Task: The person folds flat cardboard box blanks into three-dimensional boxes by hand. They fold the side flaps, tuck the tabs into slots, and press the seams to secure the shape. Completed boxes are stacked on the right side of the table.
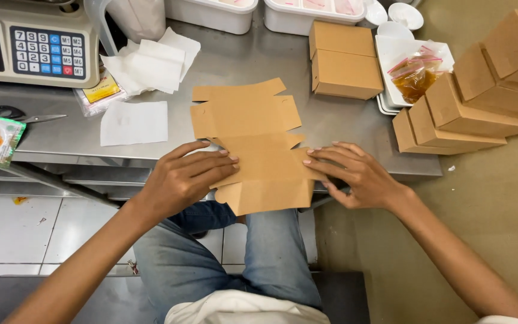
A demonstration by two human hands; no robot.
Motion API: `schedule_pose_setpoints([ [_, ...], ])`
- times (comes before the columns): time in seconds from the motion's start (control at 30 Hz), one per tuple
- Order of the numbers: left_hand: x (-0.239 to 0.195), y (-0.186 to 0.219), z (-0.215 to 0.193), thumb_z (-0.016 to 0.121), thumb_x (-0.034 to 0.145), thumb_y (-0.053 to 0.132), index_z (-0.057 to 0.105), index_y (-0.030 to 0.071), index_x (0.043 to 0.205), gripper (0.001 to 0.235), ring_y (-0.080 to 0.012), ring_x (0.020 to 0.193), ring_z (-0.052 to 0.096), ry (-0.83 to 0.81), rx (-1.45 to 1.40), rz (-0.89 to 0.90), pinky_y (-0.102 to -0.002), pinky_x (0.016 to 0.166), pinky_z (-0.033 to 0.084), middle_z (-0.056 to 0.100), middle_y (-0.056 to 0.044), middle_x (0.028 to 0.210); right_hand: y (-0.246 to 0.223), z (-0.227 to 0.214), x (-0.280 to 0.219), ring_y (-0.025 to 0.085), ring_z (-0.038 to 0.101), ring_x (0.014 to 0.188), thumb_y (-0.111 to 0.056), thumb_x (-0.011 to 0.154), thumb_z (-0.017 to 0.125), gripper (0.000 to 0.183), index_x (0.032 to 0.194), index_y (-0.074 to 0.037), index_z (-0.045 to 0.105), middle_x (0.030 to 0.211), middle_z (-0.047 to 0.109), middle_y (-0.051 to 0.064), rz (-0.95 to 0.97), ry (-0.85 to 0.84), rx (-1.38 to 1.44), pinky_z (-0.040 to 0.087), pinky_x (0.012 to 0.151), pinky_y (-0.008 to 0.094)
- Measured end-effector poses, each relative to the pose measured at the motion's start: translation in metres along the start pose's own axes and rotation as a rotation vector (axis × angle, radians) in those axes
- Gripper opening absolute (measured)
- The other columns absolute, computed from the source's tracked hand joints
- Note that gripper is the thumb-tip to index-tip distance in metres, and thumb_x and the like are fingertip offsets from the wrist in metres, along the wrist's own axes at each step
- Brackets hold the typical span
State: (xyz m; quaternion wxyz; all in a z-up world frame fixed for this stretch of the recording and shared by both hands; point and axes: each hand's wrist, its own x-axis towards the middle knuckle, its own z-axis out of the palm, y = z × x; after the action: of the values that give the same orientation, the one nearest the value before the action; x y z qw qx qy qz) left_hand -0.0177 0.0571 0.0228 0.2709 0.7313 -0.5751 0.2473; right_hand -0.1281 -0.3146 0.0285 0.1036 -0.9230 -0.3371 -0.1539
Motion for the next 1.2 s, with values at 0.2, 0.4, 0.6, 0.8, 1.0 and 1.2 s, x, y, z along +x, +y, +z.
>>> schedule_pose_setpoints([
  [0.2,0.031,0.017,-0.008,0.084,0.086,0.003,0.079,0.011,0.106,0.023,-0.0243,0.091,0.079,0.332,-0.144,-0.146,-0.039,0.09,0.063,0.082,-0.002,0.097,0.005,0.011,0.013,0.035,0.074,0.111,-0.029,0.096,0.071,0.034,0.122,-0.007,0.076,0.118,0.076,0.013,0.034,0.367,0.239,0.055,0.099,0.05],
  [0.4,0.077,0.043,-0.054,0.063,0.104,0.008,0.061,-0.003,0.115,0.016,-0.0307,0.102,0.079,0.48,-0.02,-0.054,-0.058,0.103,0.062,0.076,-0.017,0.107,-0.043,-0.031,0.059,0.04,0.066,0.126,-0.044,0.109,0.046,0.053,0.12,0.006,0.063,0.122,0.068,0.021,0.182,0.688,0.391,0.054,0.11,0.05],
  [0.6,0.096,0.051,-0.076,0.067,0.109,0.003,0.06,-0.005,0.121,0.016,-0.0256,0.079,0.065,0.492,0.051,-0.228,-0.033,0.064,0.048,0.071,-0.017,0.111,-0.042,-0.029,0.056,0.013,0.05,0.061,-0.024,0.105,0.062,0.04,0.072,-0.003,0.054,0.066,0.058,0.006,0.467,0.82,0.557,0.038,0.057,0.028],
  [0.8,0.117,-0.017,-0.058,0.062,0.11,0.017,0.046,0.002,0.102,0.023,-0.0298,0.056,0.047,0.223,-0.033,-0.442,-0.044,0.056,0.035,0.048,-0.011,0.069,-0.04,-0.007,0.084,0.018,0.072,0.06,-0.021,0.103,0.067,0.024,0.088,-0.001,0.07,0.075,0.068,0.007,0.731,0.794,0.842,0.06,0.054,0.025],
  [1.0,0.166,-0.112,-0.002,0.069,0.098,0.018,0.06,0.008,0.095,0.014,-0.0385,0.075,0.057,-0.201,-0.033,-0.329,-0.049,0.059,0.039,0.06,-0.01,0.073,-0.033,0.046,0.083,0.007,0.069,0.083,-0.013,0.091,0.078,0.019,0.104,0.0,0.074,0.099,0.078,0.006,0.928,0.906,1.113,0.058,0.071,0.021],
  [1.2,0.195,-0.117,0.059,0.06,0.083,0.01,0.054,0.01,0.075,0.01,-0.0476,0.071,0.059,-0.373,0.058,-0.173,-0.055,0.056,0.041,0.066,-0.015,0.075,-0.067,0.052,0.075,0.022,0.074,0.087,-0.014,0.093,0.072,0.018,0.104,0.001,0.074,0.094,0.075,0.009,0.966,0.722,1.14,0.073,0.068,0.038],
])
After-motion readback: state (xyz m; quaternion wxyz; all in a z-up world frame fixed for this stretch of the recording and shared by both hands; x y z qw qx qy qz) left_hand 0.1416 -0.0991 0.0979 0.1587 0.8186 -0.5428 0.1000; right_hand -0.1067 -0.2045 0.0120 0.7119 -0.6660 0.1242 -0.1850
